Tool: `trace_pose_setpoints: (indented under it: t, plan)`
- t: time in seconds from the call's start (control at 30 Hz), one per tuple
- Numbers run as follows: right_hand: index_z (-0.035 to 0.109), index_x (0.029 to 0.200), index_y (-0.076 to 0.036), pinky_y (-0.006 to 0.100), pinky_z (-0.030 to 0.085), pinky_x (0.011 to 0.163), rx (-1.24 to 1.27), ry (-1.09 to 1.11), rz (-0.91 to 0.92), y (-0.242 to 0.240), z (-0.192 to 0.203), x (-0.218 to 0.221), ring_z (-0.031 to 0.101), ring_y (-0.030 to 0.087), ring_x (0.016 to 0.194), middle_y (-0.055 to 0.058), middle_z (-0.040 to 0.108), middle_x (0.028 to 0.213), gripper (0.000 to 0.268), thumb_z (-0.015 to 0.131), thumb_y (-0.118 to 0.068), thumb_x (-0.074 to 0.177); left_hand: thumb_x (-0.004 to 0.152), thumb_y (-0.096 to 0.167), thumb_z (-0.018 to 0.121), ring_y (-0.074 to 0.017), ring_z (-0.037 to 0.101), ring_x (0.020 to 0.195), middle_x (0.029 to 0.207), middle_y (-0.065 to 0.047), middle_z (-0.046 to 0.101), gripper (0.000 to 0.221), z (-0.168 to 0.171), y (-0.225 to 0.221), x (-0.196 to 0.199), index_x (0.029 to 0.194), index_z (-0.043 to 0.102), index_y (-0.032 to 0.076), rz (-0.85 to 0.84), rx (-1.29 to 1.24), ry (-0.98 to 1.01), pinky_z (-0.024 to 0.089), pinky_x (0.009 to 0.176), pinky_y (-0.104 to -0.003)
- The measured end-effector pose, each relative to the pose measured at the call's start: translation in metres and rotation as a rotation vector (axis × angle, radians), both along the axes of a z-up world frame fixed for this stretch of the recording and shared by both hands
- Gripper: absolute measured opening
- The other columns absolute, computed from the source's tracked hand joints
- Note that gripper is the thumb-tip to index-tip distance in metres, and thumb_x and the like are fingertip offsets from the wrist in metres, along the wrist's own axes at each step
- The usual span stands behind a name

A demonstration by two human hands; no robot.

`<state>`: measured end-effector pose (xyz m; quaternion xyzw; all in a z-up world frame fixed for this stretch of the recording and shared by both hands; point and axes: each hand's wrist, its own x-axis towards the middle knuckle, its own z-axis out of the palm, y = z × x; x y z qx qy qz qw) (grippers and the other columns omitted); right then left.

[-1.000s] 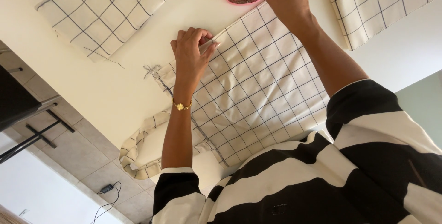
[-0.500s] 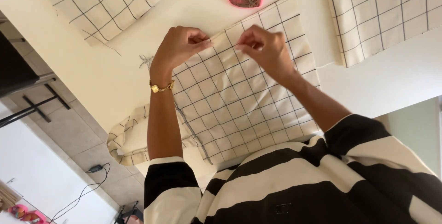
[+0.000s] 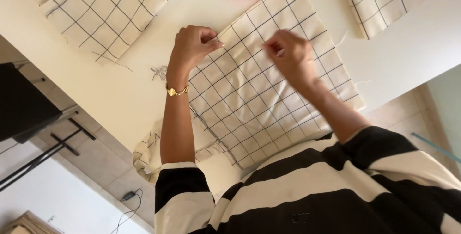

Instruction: The person is pinning fabric handles and edges of a tote bag to prepare it for sewing, ensuring the grid patterns align.

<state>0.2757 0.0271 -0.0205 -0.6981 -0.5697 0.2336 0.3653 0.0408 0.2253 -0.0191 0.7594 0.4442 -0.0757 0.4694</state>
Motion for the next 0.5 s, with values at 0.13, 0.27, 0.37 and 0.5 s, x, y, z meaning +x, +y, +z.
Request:
trace_pose_setpoints:
  t: [0.13, 0.27, 0.37, 0.5]
  plan:
    - [0.071, 0.102, 0.002, 0.026, 0.063, 0.051, -0.144, 0.596, -0.084, 0.023, 0.012, -0.079, 0.075, 0.019, 0.062, 0.014, 0.075, 0.08, 0.01, 0.077, -0.006, 0.103, 0.094, 0.026, 0.081, -0.0276, 0.081, 0.083, 0.088, -0.004, 0.082, 0.016, -0.004, -0.004, 0.001, 0.107, 0.086, 0.017, -0.01, 0.037, -0.007, 0.06, 0.086, -0.044]
    - [0.069, 0.101, 0.005, 0.025, 0.064, 0.048, -0.175, 0.636, -0.131, 0.03, 0.009, -0.093, 0.076, 0.019, 0.06, 0.017, 0.076, 0.079, 0.006, 0.071, 0.0, 0.103, 0.095, 0.03, 0.084, -0.0302, 0.082, 0.084, 0.087, -0.004, 0.082, 0.019, -0.005, -0.001, -0.003, 0.106, 0.086, 0.015, -0.05, 0.078, -0.047, 0.059, 0.086, -0.045]
    - [0.07, 0.101, 0.008, 0.026, 0.065, 0.049, -0.172, 0.622, -0.156, 0.03, 0.012, -0.094, 0.076, 0.019, 0.058, 0.018, 0.075, 0.076, 0.006, 0.072, 0.003, 0.101, 0.097, 0.032, 0.083, -0.0286, 0.082, 0.083, 0.086, -0.004, 0.082, 0.019, 0.003, -0.004, -0.002, 0.107, 0.086, 0.016, -0.06, 0.082, -0.067, 0.058, 0.088, -0.045]
    - [0.07, 0.099, 0.008, 0.026, 0.066, 0.05, -0.179, 0.608, -0.151, 0.032, 0.011, -0.094, 0.076, 0.019, 0.057, 0.017, 0.075, 0.074, 0.005, 0.073, 0.003, 0.1, 0.098, 0.03, 0.083, -0.031, 0.08, 0.085, 0.091, -0.004, 0.082, 0.017, 0.006, -0.003, -0.003, 0.107, 0.085, 0.016, -0.073, 0.082, -0.089, 0.053, 0.09, -0.048]
